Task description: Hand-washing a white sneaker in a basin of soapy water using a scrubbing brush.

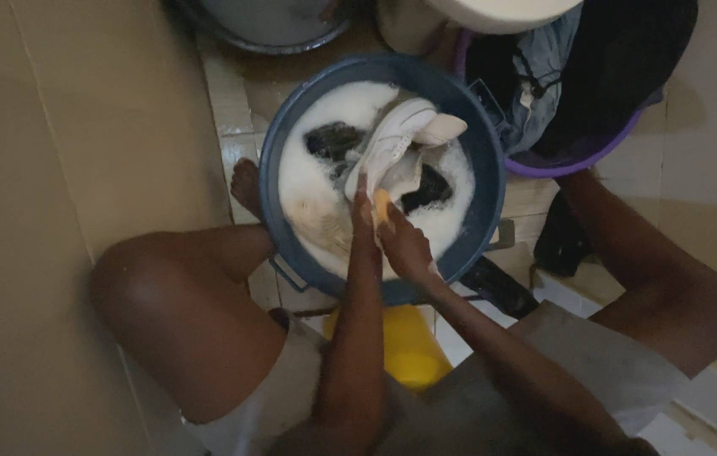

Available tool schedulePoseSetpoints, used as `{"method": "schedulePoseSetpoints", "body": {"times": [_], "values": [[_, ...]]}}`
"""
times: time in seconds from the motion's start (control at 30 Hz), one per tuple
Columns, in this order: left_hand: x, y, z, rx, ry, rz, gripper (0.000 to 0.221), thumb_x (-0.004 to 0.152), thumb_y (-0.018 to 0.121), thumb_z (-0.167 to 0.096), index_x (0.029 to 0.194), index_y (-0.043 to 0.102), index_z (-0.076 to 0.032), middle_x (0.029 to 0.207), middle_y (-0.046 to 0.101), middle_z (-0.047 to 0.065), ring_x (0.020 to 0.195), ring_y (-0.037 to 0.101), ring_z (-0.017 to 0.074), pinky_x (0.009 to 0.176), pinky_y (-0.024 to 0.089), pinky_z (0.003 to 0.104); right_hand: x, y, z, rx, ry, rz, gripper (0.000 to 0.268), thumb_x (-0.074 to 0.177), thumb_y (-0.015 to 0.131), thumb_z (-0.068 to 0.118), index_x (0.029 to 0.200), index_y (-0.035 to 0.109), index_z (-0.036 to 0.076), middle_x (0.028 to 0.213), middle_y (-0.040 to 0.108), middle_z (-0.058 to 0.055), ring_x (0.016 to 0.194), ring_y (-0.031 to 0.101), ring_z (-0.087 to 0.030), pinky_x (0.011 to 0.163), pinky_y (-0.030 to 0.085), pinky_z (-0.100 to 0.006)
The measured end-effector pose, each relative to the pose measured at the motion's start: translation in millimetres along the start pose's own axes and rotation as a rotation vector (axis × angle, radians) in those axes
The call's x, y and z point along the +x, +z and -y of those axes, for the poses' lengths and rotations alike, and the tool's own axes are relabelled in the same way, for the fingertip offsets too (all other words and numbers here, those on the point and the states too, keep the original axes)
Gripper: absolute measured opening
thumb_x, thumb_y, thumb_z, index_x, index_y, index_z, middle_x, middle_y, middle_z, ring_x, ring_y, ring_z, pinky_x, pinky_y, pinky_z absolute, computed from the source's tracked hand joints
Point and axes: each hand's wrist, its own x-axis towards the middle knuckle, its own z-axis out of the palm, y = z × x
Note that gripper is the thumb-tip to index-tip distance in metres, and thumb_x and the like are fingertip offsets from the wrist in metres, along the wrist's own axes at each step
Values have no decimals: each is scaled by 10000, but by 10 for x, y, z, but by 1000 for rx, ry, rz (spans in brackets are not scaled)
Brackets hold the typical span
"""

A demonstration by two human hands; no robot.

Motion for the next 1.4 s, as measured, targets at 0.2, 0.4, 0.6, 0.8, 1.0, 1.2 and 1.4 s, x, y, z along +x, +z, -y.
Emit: {"method": "schedulePoseSetpoints", "body": {"times": [0.2, 0.4, 0.6, 0.8, 1.0, 1.2, 1.4], "values": [[34, -323, 211, 124, -32, -3, 698, 1100, 592, -430, 1693, 353, -149, 1779, 236, 132, 1629, 270, 282, 1340, 171, 478, 259, -110, 282, -131, 2, -60, 637, 1081, 365, 578, 1639, 437, 281, 1384, 695, -214, 1201, 695, -499, 1023, 522, -594], [-420, 464, -339, 633, 53, 62, 608, 1174, 255, -356, 1716, 217, -83, 1798, 155, 128, 1648, 217, 277, 1358, 132, 482, 148, -56, -76, -103, 113, -40, 681, 1081, 434, 604, 1703, 308, 354, 1283, 684, -358, 1218, 665, -582, 1030, 511, -647], [-197, 132, 143, 16, -309, -574, 906, 809, 942, -608, 1496, 637, -103, 1435, 621, 242, 1130, 644, 313, 932, 576, 518, -489, -221, 205, -3, 119, 23, 683, 1088, 440, 506, 1712, 327, 250, 1443, 636, -323, 1277, 659, -513, 1083, 500, -614], [-105, 466, -43, 79, -153, -614, 833, 864, 941, -502, 1433, 643, 30, 1353, 647, 322, 1117, 689, 321, 904, 582, 544, -68, -258, 228, 142, 106, -76, 682, 1053, 492, 579, 1660, 434, 272, 1447, 664, -234, 1210, 710, -443, 976, 566, -538], [-273, 809, -414, 449, -405, -556, 1104, 875, 719, -818, 1645, 415, -86, 1634, 432, 312, 1459, 478, 507, 1120, 494, 614, -56, -330, 2, 48, 26, -6, 703, 1087, 466, 495, 1699, 350, 169, 1543, 557, -322, 1270, 652, -533, 1041, 513, -639], [-511, 671, -366, 233, -65, -269, 774, 1087, 461, -473, 1687, 269, -23, 1776, 198, 239, 1650, 151, 403, 1355, 127, 568, -625, -359, 226, 265, 125, 72, 691, 1087, 520, 494, 1698, 374, 207, 1490, 570, -301, 981, 732, -384, 658, 616, -459], [-291, 665, -293, -196, -429, -565, 665, 893, 914, -467, 1293, 700, 19, 1243, 723, 299, 963, 767, 391, 714, 670, 527, -474, -459, 348, 103, -80, -71, 599, 1076, 543, 373, 1613, 493, 112, 1485, 597, -323, 1273, 630, -559, 1050, 508, -633]]}}
